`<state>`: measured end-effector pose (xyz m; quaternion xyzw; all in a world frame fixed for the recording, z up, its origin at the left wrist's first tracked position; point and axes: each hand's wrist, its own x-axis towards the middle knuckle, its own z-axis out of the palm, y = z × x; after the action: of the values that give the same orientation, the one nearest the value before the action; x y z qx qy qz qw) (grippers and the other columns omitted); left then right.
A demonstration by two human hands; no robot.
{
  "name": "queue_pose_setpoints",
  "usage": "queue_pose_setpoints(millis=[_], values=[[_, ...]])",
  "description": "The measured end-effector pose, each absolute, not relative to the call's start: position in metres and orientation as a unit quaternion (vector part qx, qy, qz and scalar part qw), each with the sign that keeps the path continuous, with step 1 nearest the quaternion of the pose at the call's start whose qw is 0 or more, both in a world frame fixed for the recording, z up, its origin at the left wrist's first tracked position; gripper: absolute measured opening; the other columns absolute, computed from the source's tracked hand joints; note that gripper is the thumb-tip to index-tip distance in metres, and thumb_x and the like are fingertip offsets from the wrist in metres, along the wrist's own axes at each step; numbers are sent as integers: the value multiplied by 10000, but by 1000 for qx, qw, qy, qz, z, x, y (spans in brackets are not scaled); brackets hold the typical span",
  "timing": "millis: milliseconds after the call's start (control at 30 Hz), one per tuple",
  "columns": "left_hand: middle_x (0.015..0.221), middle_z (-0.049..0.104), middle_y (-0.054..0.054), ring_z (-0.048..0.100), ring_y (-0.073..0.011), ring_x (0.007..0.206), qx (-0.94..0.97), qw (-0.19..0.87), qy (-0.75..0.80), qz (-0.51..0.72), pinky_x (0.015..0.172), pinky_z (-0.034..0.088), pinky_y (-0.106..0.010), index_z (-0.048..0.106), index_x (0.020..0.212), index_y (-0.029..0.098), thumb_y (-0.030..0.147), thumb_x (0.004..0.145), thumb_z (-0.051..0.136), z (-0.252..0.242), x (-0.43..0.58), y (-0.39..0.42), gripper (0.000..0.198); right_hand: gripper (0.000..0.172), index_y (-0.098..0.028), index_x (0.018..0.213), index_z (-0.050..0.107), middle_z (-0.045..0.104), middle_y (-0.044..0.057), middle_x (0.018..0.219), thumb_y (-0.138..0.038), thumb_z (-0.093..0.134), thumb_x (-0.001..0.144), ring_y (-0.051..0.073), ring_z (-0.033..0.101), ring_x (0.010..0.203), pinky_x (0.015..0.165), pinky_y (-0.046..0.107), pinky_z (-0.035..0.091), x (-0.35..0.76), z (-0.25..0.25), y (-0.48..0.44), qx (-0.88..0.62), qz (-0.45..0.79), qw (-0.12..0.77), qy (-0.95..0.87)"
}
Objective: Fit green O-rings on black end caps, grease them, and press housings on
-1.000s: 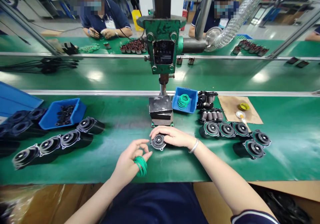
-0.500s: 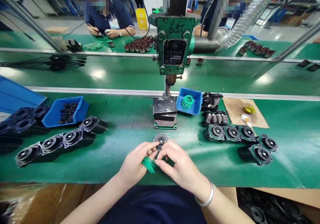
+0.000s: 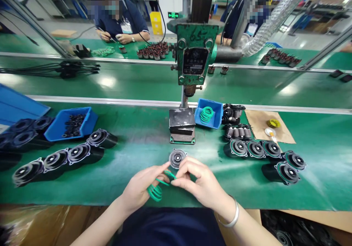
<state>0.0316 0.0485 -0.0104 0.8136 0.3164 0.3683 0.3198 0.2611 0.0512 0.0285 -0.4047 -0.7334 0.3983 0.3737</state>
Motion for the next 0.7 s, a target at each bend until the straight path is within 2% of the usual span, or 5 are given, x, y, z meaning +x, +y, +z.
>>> queue_pose_setpoints(millis=[100, 200, 333, 500, 700], values=[[1005, 715, -46, 714, -140, 829, 761, 321, 367, 427, 750, 615, -247, 533, 1388, 311, 71, 958, 467, -13, 24, 61, 496, 97, -193, 849, 622, 623, 24, 805, -251, 618, 927, 122, 604, 763, 689, 242, 507, 268, 28, 62, -431, 268, 393, -767], [999, 694, -51, 699, -127, 733, 746, 319, 367, 455, 707, 619, -257, 668, 1229, 269, 201, 961, 559, -17, 26, 81, 298, 96, -199, 931, 640, 652, 42, 868, -227, 554, 961, 139, 613, 816, 735, 273, 511, 273, 22, 73, -417, 176, 330, -829], [1098, 688, -83, 687, -190, 1018, 815, 316, 310, 374, 897, 583, -319, 701, 1119, 229, 312, 937, 610, -19, 36, 107, 220, 99, -196, 963, 621, 647, 39, 887, -244, 535, 971, 138, 606, 825, 732, 270, 511, 279, 13, 82, -400, 175, 273, -858], [1046, 676, -76, 677, -160, 971, 835, 346, 286, 318, 865, 567, -267, 688, 947, 189, 259, 958, 569, -18, 39, 118, 138, 103, -193, 954, 584, 616, 27, 883, -295, 593, 941, 119, 590, 794, 704, 242, 507, 283, 6, 77, -425, 244, 288, -823], [1198, 645, -101, 693, -149, 910, 799, 424, 294, 308, 775, 599, -252, 677, 1011, 197, 217, 951, 571, -24, 35, 112, 124, 294, -193, 1079, 521, 600, 75, 1024, -335, 683, 880, 182, 584, 964, 831, 329, 527, 274, -15, 55, -449, 200, 305, -816]])
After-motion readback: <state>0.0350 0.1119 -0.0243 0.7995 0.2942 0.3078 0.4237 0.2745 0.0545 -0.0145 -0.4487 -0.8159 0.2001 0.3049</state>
